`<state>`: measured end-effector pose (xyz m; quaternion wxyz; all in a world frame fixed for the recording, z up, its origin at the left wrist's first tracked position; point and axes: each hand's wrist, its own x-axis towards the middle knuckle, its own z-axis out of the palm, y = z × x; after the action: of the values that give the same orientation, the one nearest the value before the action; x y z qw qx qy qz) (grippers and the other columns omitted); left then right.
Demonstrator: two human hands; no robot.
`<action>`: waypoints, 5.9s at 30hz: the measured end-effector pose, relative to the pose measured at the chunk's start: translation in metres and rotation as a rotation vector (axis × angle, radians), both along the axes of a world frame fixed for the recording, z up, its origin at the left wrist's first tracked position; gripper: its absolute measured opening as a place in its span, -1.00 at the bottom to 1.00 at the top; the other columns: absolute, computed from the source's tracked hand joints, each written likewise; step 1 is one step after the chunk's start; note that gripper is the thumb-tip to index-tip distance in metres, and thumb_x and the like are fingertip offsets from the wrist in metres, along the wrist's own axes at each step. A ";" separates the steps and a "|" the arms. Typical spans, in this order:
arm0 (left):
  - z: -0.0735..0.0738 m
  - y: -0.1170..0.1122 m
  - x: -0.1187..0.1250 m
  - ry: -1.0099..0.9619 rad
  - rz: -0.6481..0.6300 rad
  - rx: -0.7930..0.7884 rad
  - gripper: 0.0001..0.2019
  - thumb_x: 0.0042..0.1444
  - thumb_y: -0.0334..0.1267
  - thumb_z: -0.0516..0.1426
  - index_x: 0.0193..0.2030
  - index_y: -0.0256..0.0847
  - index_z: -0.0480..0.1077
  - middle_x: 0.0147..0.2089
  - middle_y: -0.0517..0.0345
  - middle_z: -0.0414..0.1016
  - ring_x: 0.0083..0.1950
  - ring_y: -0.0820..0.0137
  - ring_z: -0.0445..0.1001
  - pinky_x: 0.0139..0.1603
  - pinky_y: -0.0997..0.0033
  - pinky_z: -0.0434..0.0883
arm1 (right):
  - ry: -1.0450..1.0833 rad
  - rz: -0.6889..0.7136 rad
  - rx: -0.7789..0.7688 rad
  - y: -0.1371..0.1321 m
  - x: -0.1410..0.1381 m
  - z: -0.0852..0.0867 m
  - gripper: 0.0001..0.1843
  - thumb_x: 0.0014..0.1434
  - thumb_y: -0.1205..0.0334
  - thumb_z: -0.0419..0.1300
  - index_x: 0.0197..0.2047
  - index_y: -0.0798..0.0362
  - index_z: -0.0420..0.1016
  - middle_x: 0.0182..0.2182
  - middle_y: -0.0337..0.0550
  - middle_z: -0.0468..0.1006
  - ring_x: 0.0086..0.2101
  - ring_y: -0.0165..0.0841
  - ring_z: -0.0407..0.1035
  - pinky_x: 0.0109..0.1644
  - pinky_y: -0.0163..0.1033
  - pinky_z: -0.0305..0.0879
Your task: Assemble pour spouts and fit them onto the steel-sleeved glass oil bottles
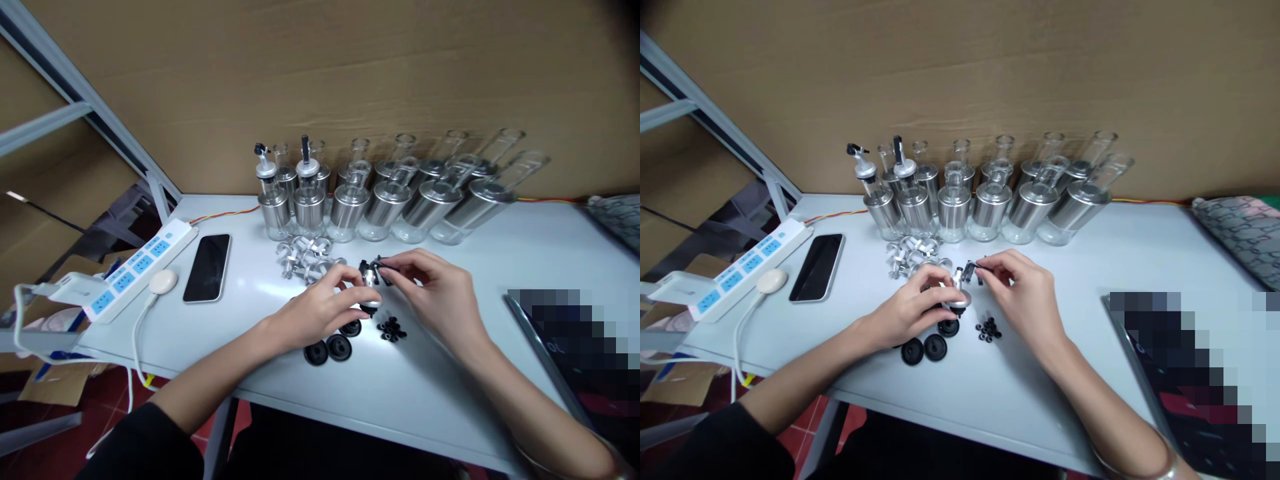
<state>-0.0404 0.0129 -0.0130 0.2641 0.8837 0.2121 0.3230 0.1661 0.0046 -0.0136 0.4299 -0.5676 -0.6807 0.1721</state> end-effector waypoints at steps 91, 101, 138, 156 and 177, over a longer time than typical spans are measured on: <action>0.015 -0.003 0.005 -0.470 0.234 -0.680 -0.81 -0.05 -0.32 0.31 -0.26 -0.24 0.47 -0.30 0.12 0.56 -0.27 0.44 0.52 -0.20 0.48 0.44 | 0.255 0.254 0.301 -0.025 -0.024 0.010 -0.74 0.04 0.57 0.28 -0.31 -0.01 0.46 -0.40 -0.22 0.53 -0.37 -0.36 0.43 -0.33 -0.23 0.36; 0.016 -0.004 0.007 -0.517 0.260 -0.684 -0.81 -0.06 -0.29 0.32 -0.28 -0.23 0.47 -0.32 0.13 0.57 -0.25 0.42 0.55 -0.17 0.46 0.47 | 0.240 0.273 0.294 -0.026 -0.025 0.009 -0.77 0.07 0.52 0.27 -0.32 -0.02 0.43 -0.43 -0.21 0.50 -0.40 -0.34 0.41 -0.34 -0.20 0.33; 0.014 -0.003 0.005 -0.605 0.314 -0.675 -0.85 -0.11 -0.29 0.36 -0.46 -0.23 0.48 -0.39 0.13 0.57 -0.27 0.37 0.53 -0.13 0.35 0.44 | 0.175 0.375 0.273 -0.025 -0.025 0.010 -0.77 0.09 0.53 0.26 -0.27 0.00 0.43 -0.39 -0.18 0.50 -0.34 -0.33 0.42 -0.31 -0.22 0.36; 0.012 -0.005 0.004 -0.529 0.210 -0.529 -0.76 0.02 -0.36 0.28 -0.13 -0.16 0.48 -0.26 0.16 0.56 -0.23 0.46 0.54 -0.17 0.53 0.47 | 0.234 0.341 0.223 -0.026 -0.024 0.009 -0.80 0.09 0.52 0.25 -0.33 0.00 0.43 -0.39 -0.20 0.48 -0.37 -0.35 0.40 -0.32 -0.23 0.32; 0.015 -0.006 0.005 -0.542 0.355 -0.486 -0.88 -0.04 -0.36 0.32 -0.32 -0.23 0.52 -0.36 0.17 0.57 -0.31 0.46 0.53 -0.21 0.52 0.46 | 0.247 0.296 0.234 -0.028 -0.026 0.010 -0.78 0.08 0.54 0.25 -0.33 0.01 0.44 -0.39 -0.21 0.46 -0.37 -0.36 0.37 -0.34 -0.23 0.28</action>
<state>-0.0355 0.0068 0.0016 0.4518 0.6281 0.3541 0.5253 0.1397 -0.0232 -0.0040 0.5429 -0.3826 -0.7140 0.2215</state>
